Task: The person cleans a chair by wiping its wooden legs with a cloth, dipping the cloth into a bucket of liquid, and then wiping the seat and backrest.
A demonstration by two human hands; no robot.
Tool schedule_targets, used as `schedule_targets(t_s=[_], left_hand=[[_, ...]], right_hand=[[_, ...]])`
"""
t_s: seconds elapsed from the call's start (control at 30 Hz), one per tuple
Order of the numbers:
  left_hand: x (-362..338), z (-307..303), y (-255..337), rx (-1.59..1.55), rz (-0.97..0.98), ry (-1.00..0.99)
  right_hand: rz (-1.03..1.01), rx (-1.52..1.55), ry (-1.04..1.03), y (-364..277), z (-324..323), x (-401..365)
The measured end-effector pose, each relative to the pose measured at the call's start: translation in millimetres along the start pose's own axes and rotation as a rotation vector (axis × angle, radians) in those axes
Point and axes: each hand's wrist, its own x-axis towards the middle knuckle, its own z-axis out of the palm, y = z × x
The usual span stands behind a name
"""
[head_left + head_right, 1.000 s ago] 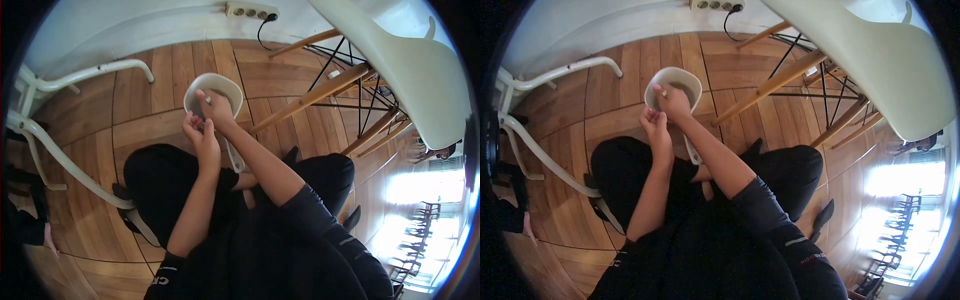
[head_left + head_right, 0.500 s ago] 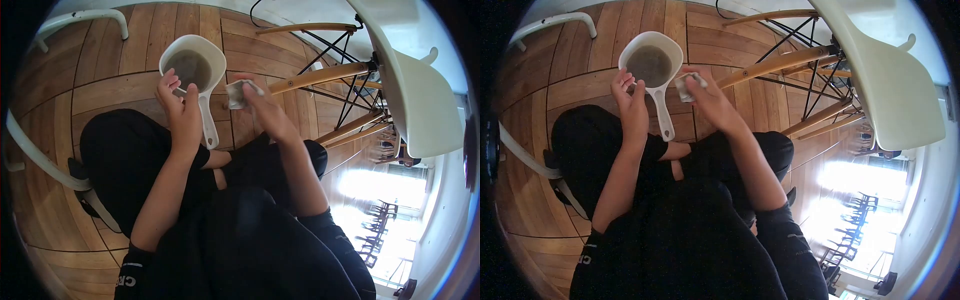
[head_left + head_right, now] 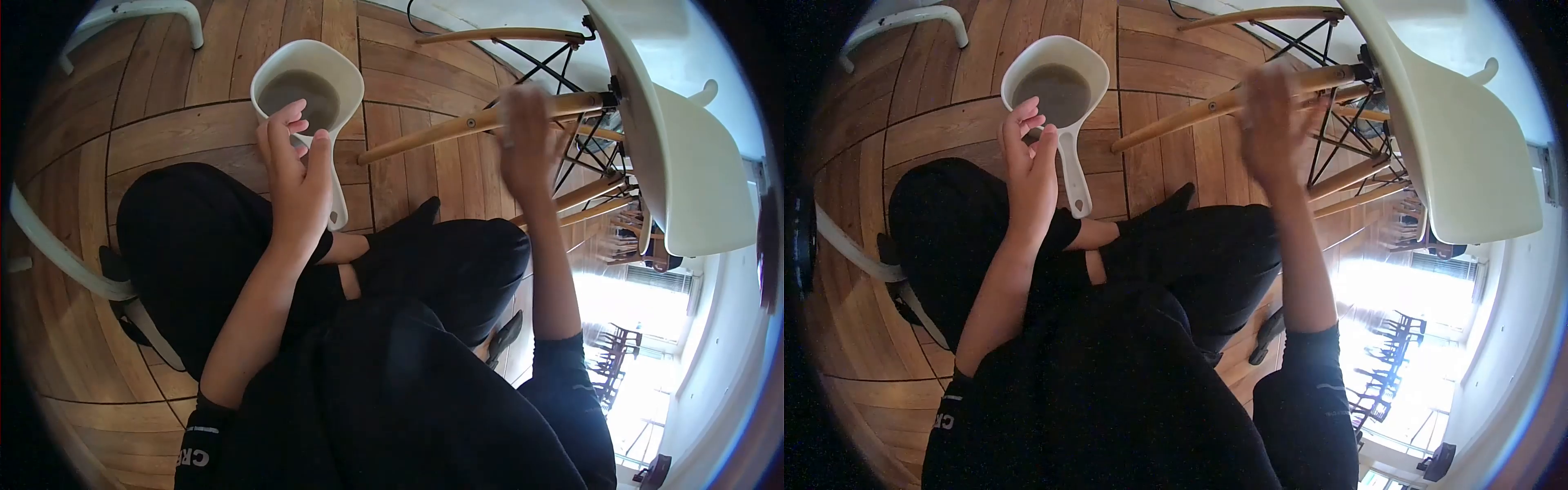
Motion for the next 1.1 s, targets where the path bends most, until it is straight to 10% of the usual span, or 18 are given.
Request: schedule_targets(t_s=[0.2, 0.33, 0.47, 0.57, 0.93, 1.03, 1.1], left_hand=[[-1, -6, -2, 0.042, -0.033, -0.021], [1, 0, 5, 0.005, -0.035, -0.017], [3, 7, 1, 0.087, 0.155, -0.022], [-2, 7, 7, 0.138, 0.272, -0.158], [-1, 5, 11, 0.088, 0.169, -0.201], [-2, 6, 8, 0.108, 0.189, -0.211], [-1, 5, 7, 0.103, 0.164, -0.209]], right_hand=[[-0.077, -0.234, -0.042, 11, 2, 8], [0.001, 0.269, 0.263, 43, -14, 24], [0.127, -0.001, 0.122, -3, 11, 2], [-0.15, -0.14, -0.171, -33, 19, -15], [0.126, 0.079, 0.193, -1, -2, 19], [0.047, -0.117, -0.018, -39, -2, 2], [-0.101, 0.273, -0.139, -58, 8, -12]])
